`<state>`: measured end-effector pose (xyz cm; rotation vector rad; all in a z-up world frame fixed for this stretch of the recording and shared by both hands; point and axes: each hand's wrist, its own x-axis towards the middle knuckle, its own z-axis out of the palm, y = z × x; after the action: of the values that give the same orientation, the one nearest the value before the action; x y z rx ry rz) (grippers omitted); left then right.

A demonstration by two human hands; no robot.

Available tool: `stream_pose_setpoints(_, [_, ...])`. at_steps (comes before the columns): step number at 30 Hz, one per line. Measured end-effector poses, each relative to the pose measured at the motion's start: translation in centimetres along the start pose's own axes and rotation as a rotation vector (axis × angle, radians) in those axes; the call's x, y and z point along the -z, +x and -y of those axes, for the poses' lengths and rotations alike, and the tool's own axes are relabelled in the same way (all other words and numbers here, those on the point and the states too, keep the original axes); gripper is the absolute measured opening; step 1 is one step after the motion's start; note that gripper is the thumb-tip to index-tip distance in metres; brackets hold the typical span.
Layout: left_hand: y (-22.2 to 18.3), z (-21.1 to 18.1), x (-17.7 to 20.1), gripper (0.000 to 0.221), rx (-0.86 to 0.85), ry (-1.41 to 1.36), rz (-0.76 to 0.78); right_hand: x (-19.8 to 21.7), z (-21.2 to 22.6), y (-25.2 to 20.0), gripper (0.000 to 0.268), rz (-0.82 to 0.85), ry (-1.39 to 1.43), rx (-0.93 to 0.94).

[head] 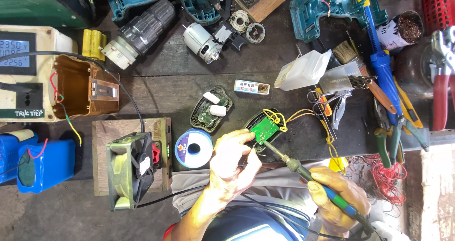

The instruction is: Soldering wires and components onto a circuit board using a soldering iron

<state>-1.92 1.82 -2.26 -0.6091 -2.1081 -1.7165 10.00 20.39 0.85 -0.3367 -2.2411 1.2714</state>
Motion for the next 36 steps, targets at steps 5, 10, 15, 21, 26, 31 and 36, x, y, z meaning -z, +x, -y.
stream_pose_setpoints(5, [0.1,0.0,0.0,0.013,0.006,-0.013,-0.007,0.0,0.2,0.0,0.027,-0.003,-0.041,-0.004])
stream_pose_setpoints(10, [0.2,0.0,0.1,0.013,0.027,-0.019,0.008,-0.1,0.5,0.1,0.026,-0.009,-0.045,0.018])
stream_pose_setpoints(15, [0.2,-0.2,0.4,0.012,0.067,-0.014,0.059,-0.1,0.6,0.1,0.026,-0.006,-0.052,0.011])
stream_pose_setpoints(21, [0.3,-0.2,0.4,0.013,0.060,0.008,0.070,-0.1,1.0,0.4,0.027,0.002,-0.061,0.014])
stream_pose_setpoints(26, [0.2,-0.1,0.4,0.012,0.075,-0.008,0.058,0.0,1.2,0.7,0.025,0.059,-0.026,0.054])
stream_pose_setpoints(31, [0.1,0.0,0.4,0.011,0.065,-0.011,0.072,-0.1,1.6,0.7,0.025,0.041,-0.054,0.014])
stream_pose_setpoints(36, [0.3,0.0,0.3,0.012,0.057,-0.001,0.070,-0.3,1.8,0.5,0.020,0.015,-0.108,-0.029])
